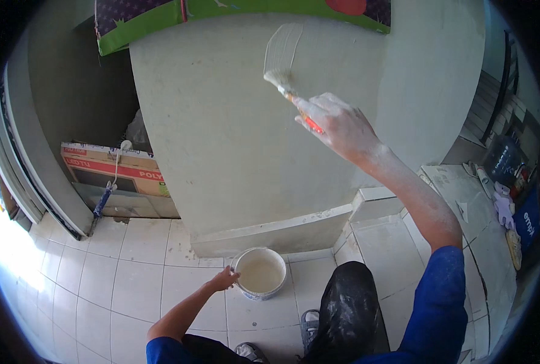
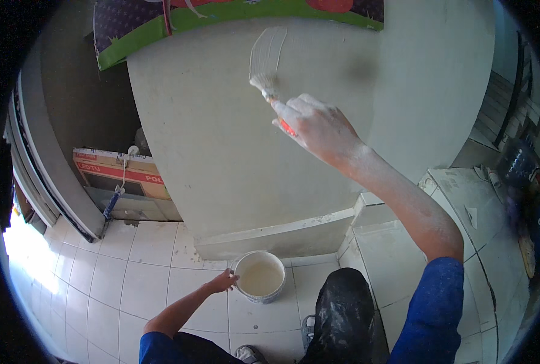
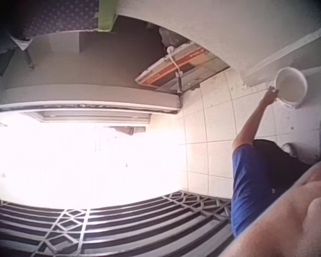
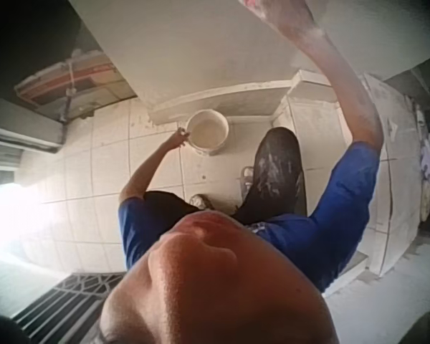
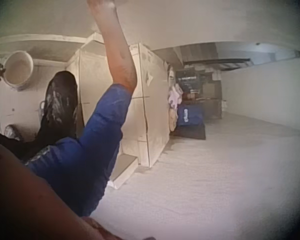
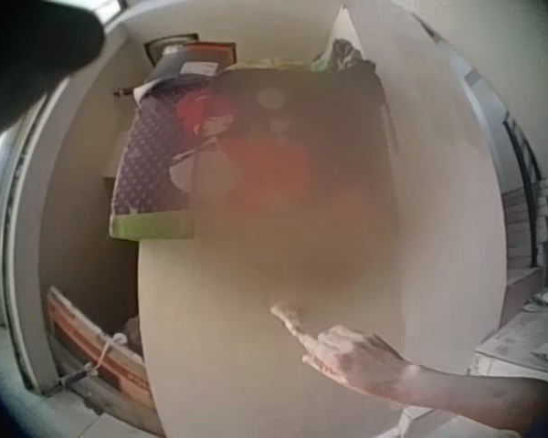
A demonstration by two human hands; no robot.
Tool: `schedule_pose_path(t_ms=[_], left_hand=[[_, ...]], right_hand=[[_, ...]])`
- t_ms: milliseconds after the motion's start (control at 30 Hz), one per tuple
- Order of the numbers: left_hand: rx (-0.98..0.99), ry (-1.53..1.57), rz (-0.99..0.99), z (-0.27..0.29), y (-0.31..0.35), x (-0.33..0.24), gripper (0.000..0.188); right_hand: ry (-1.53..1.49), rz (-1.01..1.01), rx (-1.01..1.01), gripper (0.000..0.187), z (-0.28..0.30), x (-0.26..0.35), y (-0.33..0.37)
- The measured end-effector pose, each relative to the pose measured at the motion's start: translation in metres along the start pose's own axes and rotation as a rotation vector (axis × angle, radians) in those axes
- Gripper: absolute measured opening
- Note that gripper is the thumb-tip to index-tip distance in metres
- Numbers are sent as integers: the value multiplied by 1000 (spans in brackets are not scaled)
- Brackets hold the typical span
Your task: The person paints a wall with white paint using a paintbrush, dipping the brush into a paint bucket to load it with paint.
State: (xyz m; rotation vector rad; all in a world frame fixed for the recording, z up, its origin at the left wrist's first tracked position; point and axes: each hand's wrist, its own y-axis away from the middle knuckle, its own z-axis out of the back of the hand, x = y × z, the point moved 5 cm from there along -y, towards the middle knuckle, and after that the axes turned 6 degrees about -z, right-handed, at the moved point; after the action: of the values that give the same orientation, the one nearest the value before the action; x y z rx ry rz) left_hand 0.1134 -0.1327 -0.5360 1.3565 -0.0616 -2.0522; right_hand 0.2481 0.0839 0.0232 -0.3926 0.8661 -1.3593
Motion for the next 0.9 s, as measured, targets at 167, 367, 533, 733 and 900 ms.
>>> schedule_pose_path(t_ms=[167, 367, 533, 733, 900], left_hand=[[10, -31, 8, 0, 2, -6, 63], [1, -40, 19, 2, 2, -9, 64], [-6, -38, 21, -2, -2, 0, 63], [5, -18, 25, -5, -8, 6, 62], [-4, 12, 57, -4, -3, 4, 63]], right_hand=[[1, 69, -75, 35, 20, -3, 0], [171, 30, -315, 37, 33, -28, -25], [234, 59, -394, 38, 28, -31, -32], [309, 52, -320, 33, 25, -24, -33], [109, 151, 61, 29, -2, 7, -8]])
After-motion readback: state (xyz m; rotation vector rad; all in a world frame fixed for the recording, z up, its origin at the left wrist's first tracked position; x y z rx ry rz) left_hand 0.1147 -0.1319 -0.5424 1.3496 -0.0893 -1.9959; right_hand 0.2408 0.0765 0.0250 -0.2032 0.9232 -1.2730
